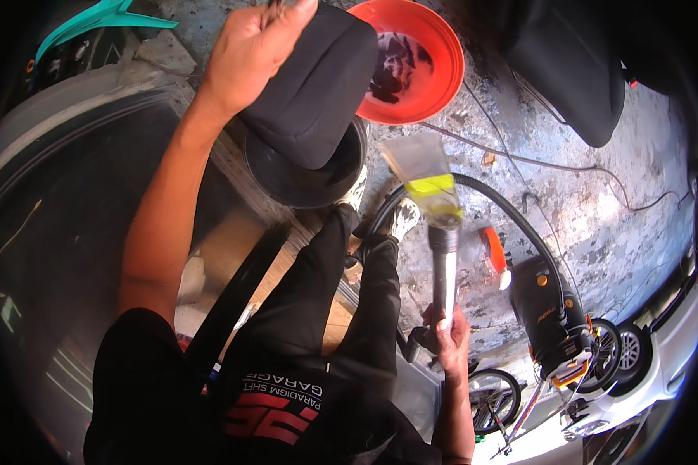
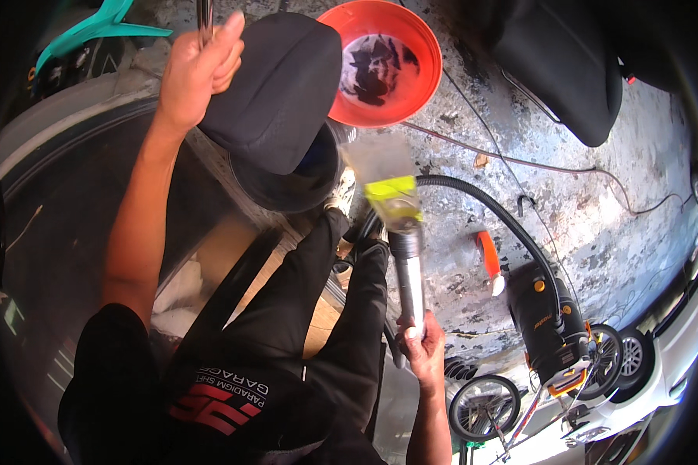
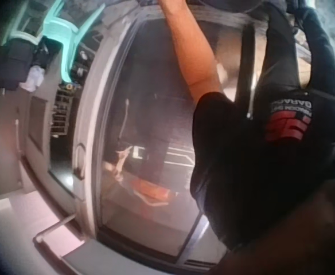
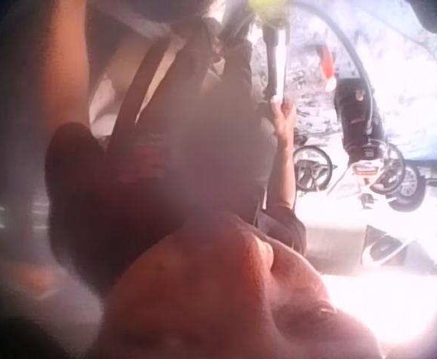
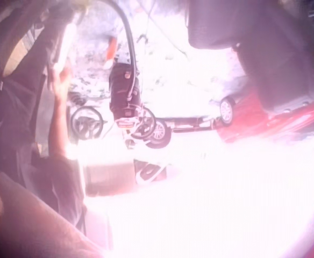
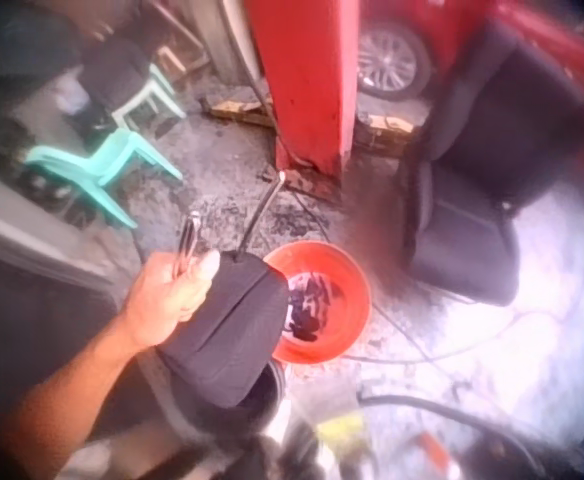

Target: The person vacuums a car headrest with a wet/dry vacuum cleaner, then sprays it with a cleaning solution from a spray bottle. The headrest is handled and repositioned during the process.

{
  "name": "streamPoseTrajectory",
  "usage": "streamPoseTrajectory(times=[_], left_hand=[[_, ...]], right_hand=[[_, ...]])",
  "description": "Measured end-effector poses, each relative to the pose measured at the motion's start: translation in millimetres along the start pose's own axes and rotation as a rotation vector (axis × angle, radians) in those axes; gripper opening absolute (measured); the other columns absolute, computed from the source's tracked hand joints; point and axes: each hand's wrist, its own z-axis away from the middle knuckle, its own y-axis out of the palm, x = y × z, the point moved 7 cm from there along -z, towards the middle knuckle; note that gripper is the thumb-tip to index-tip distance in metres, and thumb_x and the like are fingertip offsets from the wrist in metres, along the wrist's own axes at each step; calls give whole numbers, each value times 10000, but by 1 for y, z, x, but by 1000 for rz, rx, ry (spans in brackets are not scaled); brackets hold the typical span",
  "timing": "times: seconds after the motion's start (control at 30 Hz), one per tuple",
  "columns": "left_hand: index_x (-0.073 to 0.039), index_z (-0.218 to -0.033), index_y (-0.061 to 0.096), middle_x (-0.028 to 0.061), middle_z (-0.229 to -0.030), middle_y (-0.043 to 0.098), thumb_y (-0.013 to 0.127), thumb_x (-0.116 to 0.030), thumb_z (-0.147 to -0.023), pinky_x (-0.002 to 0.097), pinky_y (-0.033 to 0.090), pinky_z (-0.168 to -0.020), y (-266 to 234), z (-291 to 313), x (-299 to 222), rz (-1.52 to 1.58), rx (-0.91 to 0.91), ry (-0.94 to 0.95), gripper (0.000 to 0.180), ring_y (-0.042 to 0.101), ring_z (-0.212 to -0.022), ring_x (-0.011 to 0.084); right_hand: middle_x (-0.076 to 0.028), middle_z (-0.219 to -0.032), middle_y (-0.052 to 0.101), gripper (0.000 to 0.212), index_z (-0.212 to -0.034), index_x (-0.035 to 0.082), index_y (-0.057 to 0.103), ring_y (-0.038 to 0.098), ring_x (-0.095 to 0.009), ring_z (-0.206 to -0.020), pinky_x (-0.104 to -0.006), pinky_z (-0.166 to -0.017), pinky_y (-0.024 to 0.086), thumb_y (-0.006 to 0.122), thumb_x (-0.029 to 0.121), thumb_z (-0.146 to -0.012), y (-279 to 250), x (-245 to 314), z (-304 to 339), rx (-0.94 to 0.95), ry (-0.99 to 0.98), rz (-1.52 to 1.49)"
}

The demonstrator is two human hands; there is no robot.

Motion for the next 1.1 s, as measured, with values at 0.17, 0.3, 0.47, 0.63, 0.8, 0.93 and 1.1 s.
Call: streamPoseTrajectory(times=[0.17, 0.3, 0.47, 0.63, 0.8, 0.93, 1.1], left_hand=[[-134, -690, 306, -64, -606, 303, 484, -286, -1140, 267, 193, -505, 9, 21, -29, -50, 271, 253, 506, 264, -551, 47], [-84, -685, 349, -60, -652, 278, 528, -296, -1125, 293, 249, -564, 13, 9, -25, -144, 283, 255, 520, 263, -613, 69], [-90, -690, 337, -66, -693, 254, 533, -301, -1126, 318, 253, -595, 22, -3, -11, -224, 164, 362, 523, 262, -678, 67], [-127, -604, 460, -70, -589, 372, 547, -412, -1115, 332, 279, -506, -27, -26, 49, -49, -426, 169, 591, 330, -561, 68], [-61, -626, 501, 0, -558, 406, 573, -458, -1087, 394, 335, -518, -73, -75, 65, -181, -819, 294, 613, 391, -542, 124], [-30, -615, 517, 26, -530, 415, 548, -503, -1081, 420, 355, -526, -103, -130, 104, -176, -832, 242, 665, 420, -528, 150], [-71, -569, 497, 23, -501, 451, 543, -536, -1073, 406, 337, -430, -128, -152, 136, -48, -830, 162, 687, 448, -418, 189]], right_hand=[[-26, -870, 611, 685, -1086, 11, 630, 550, -101, -769, -290, -689, 462, 672, 680, -942, 23, 23, -13, 93, -125, 106], [-20, -864, 616, 664, -1084, -2, 626, 551, -84, -757, -268, -681, 459, 671, 648, -959, 37, 60, -16, 91, -168, 97], [1, -791, 578, 521, -1067, 21, 623, 521, -70, -691, -258, -620, 430, 647, 538, -1014, 55, 84, -44, 126, -103, 139], [2, -831, 580, 398, -1043, 30, 604, 492, -81, -801, -278, -723, 425, 610, 427, -1063, 90, 49, -113, 209, -180, 157], [6, -833, 579, 406, -1074, 34, 625, 507, -87, -811, -287, -739, 444, 615, 440, -1072, 125, 69, -147, 234, -281, 133], [6, -879, 612, 482, -1150, 47, 641, 533, -82, -779, -262, -690, 436, 532, 513, -1090, 137, 60, -175, 219, -320, 162], [28, -878, 570, 342, -1122, 39, 627, 491, -66, -831, -250, -753, 436, 623, 378, -1075, 148, 41, -182, 254, -263, 4]])
